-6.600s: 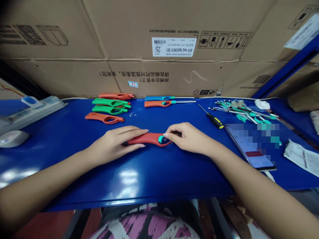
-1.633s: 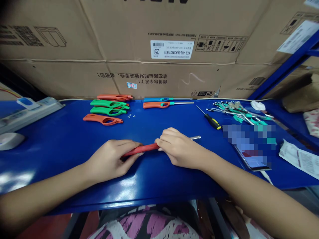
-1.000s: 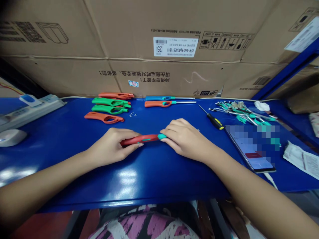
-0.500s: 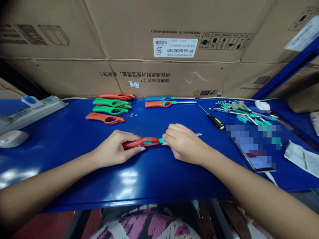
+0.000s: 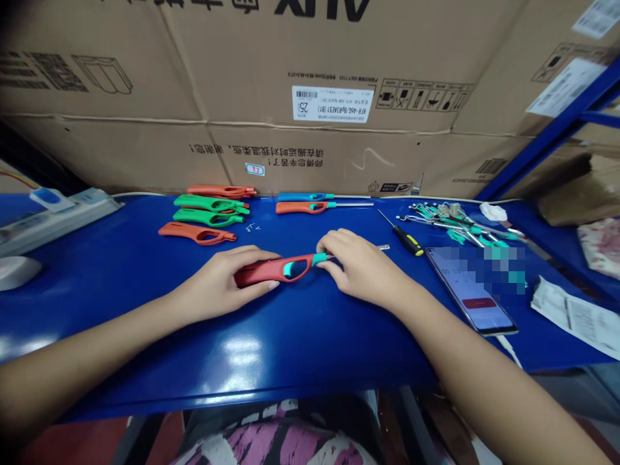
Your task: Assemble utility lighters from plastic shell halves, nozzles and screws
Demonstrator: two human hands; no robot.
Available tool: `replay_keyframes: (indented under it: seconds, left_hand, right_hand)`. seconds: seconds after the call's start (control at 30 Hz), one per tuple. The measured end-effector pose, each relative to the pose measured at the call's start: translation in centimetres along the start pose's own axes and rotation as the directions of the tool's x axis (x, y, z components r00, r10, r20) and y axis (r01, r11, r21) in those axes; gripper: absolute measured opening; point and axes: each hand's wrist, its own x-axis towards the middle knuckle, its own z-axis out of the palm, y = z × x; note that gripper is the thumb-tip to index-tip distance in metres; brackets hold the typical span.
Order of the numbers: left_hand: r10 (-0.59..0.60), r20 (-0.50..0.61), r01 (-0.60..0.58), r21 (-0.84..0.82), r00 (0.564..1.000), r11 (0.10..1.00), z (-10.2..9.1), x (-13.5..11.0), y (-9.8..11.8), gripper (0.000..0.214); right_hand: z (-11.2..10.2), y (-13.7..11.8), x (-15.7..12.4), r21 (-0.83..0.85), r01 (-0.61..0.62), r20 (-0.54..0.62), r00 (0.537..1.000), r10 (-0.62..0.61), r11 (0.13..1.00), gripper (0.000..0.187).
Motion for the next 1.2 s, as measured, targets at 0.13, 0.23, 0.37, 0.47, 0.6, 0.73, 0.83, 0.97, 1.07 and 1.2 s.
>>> replay_keyframes:
  seconds: [0.13, 0.23, 0.37, 0.47, 0.6, 0.73, 0.83, 0.97, 1.07, 1.2]
  left_hand:
    - [-0.119, 0.045, 0.121, -0.048, 0.992, 0.991, -0.4, 0.2, -0.8, 0.031]
    - [-0.145, 0.073, 0.154, -0.135, 0.987, 0.979, -0.5, 0.3, -1.2, 0.031]
    - [-0.136, 0.115, 0.164, -0.293, 0.984, 0.942, -0.3, 0.3, -1.5, 0.033]
    - [-0.161, 0.071, 0.174, -0.276, 0.984, 0.945, -0.2, 0.3, -1.3, 0.031]
    - [-0.131, 0.017, 0.132, -0.212, 0.991, 0.968, -0.3, 0.1, -0.5, 0.028]
    - [-0.108, 0.013, 0.109, -0.111, 0.994, 0.988, -0.3, 0.1, -0.2, 0.028]
    - [-0.059, 0.008, 0.06, -0.047, 0.998, 0.997, -0.2, 0.0, -0.6, 0.031]
    - [-0.016, -0.007, 0.016, -0.011, 1.0, 1.0, 0.0, -0.1, -1.3, 0.037]
    - [-0.007, 0.017, 0.007, 0.012, 1.0, 1.0, 0.1, -0.1, -1.5, 0.037]
    - [0.011, 0.038, -0.014, 0.062, 0.999, 0.998, 0.1, 0.0, -1.5, 0.039]
  right_hand:
    - [-0.5, 1.5, -0.3, 0.023, -0.062, 0.045, 0.997, 0.061, 0.998, 0.005]
    - [-0.8, 1.6, -0.2, 0.118, -0.047, 0.096, 0.995, 0.035, 0.992, 0.008]
    - [-0.9, 1.1, 0.0, 0.194, -0.041, 0.146, 0.989, 0.013, 0.98, 0.019]
    - [-0.4, 1.1, -0.1, 0.148, -0.067, 0.118, 0.992, 0.049, 0.987, 0.022]
    - [0.3, 1.0, -0.2, 0.068, -0.079, 0.087, 0.994, 0.073, 0.995, 0.02]
    - [0.3, 0.8, 0.0, 0.071, -0.162, 0.201, 0.969, 0.145, 0.984, 0.022]
    - [0.1, 0.8, 0.2, 0.096, -0.241, 0.296, 0.933, 0.204, 0.966, 0.024]
    - [0.0, 0.8, 0.3, 0.109, -0.322, 0.342, 0.9, 0.269, 0.94, 0.023]
    - [-0.1, 0.8, 0.2, 0.014, -0.303, 0.314, 0.906, 0.284, 0.953, 0.02]
    - [0.0, 1.5, 0.1, -0.065, -0.231, 0.193, 0.952, 0.24, 0.971, 0.02]
